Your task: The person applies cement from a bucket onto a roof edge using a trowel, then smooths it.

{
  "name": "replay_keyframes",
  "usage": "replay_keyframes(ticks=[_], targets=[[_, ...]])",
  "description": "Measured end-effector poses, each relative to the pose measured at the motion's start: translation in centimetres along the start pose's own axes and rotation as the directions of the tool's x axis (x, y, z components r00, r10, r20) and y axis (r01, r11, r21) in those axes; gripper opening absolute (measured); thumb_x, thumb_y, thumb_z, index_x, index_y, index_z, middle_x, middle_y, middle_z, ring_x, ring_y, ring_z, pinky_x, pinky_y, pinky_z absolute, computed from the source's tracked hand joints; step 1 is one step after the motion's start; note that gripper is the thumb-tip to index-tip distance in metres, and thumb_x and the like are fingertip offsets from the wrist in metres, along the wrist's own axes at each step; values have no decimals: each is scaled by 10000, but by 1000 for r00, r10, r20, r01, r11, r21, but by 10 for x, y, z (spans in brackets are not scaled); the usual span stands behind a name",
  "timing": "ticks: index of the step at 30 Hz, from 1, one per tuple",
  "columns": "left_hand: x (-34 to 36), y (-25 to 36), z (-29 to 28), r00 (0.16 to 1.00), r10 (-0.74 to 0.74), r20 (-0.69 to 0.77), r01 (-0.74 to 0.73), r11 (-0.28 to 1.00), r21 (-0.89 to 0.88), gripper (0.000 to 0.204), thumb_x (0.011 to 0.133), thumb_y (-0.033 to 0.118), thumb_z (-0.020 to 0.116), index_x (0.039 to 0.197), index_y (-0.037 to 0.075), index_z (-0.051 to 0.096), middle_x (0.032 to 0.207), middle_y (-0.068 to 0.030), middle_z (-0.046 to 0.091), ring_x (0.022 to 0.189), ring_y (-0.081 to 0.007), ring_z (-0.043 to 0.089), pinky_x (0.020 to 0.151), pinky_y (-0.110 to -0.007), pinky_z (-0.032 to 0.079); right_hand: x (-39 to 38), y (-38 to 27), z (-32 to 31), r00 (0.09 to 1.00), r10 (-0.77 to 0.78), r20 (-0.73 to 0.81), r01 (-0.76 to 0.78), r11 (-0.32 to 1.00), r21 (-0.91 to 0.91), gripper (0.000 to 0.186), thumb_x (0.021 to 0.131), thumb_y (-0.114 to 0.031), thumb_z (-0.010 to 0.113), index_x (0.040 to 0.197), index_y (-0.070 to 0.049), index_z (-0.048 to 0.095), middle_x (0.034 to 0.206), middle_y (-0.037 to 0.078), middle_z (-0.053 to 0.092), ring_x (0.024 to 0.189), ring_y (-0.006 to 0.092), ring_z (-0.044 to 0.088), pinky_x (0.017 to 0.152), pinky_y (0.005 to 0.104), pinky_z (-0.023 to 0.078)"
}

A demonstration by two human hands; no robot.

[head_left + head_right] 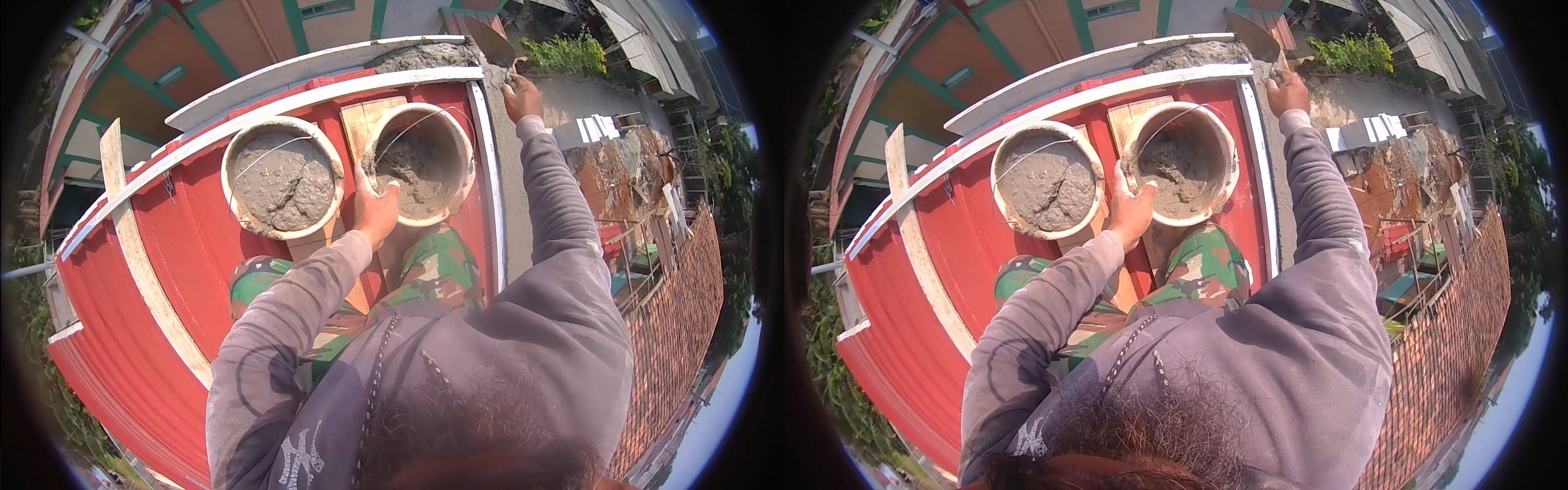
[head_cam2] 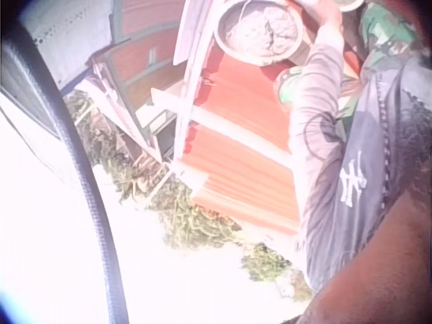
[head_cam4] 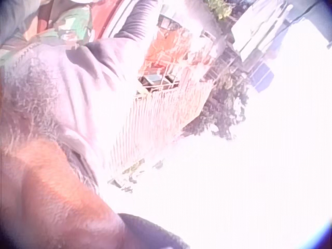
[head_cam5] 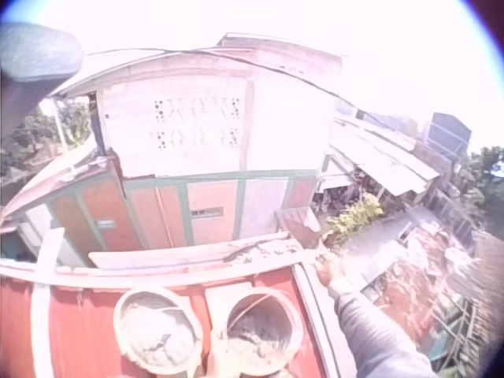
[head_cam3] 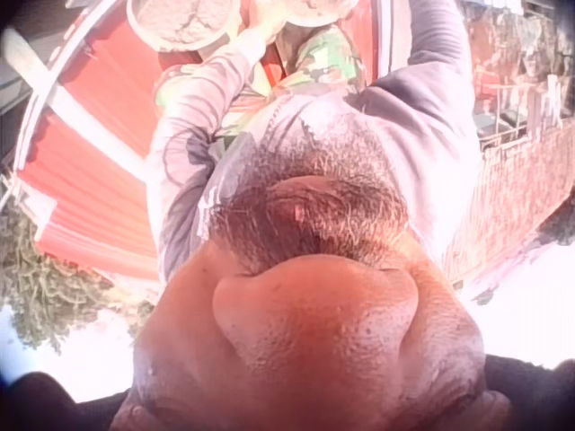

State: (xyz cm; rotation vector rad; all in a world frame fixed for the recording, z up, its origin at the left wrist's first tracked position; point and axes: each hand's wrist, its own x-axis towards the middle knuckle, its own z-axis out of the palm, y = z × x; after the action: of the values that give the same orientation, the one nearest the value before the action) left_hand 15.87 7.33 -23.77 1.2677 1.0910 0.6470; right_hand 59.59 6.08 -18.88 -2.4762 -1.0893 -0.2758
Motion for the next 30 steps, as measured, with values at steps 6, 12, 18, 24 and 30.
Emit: replay_keyframes(ticks=[6, 12, 18, 24, 30], targets=[[14, 57, -15, 975, -222, 14, 216, 959, 181, 730, 934, 430, 809, 1311, -150, 577, 1222, -236, 707, 1042, -263, 712, 865, -397, 577, -156, -47, -137, 918, 234, 320, -396, 593, 702, 449, 1023, -227, 736, 1361, 64, 681, 1053, 47, 743, 808, 92, 614, 755, 247, 519], [46, 50, -11, 967, -218, 130, 170, 936, 308, 916, 849, 557, 814, 1371, -152, 561, 1311, -278, 676, 1144, -295, 694, 874, -392, 559, -234, -63, -186, 835, -10, 550, -319, 805, 500, 377, 1009, -167, 660, 1315, 50, 688, 1105, 146, 767, 890, 221, 712, 819, 396, 570], [76, 48, -2, 918, -290, 270, 201, 928, 314, 835, 868, 531, 703, 1399, -101, 577, 1373, -299, 678, 1213, -360, 709, 1071, -415, 522, -229, -103, -144, 791, 18, 612, 113, 978, -175, 263, 973, -132, 614, 1162, 35, 690, 1182, 295, 724, 1043, 491, 738, 896, 574, 595], [66, 38, -3, 875, -409, 259, 366, 909, 199, 565, 900, 211, 633, 1335, -117, 481, 1125, -258, 662, 914, -341, 745, 711, -490, 651, -231, -144, -61, 766, -119, 632, 357, 896, -265, 242, 967, -153, 660, 1134, 6, 733, 1124, 235, 754, 1109, 402, 757, 942, 521, 622], [40, 27, -24, 760, -547, 350, 586, 810, -6, 303, 909, 131, 632, 1133, -65, 580, 971, -171, 639, 799, -309, 736, 674, -548, 700, -239, -152, -119, 683, -205, 701, 475, 854, -213, 257, 938, -128, 661, 1146, 19, 694, 1157, 235, 718, 1075, 402, 752, 892, 520, 637]])
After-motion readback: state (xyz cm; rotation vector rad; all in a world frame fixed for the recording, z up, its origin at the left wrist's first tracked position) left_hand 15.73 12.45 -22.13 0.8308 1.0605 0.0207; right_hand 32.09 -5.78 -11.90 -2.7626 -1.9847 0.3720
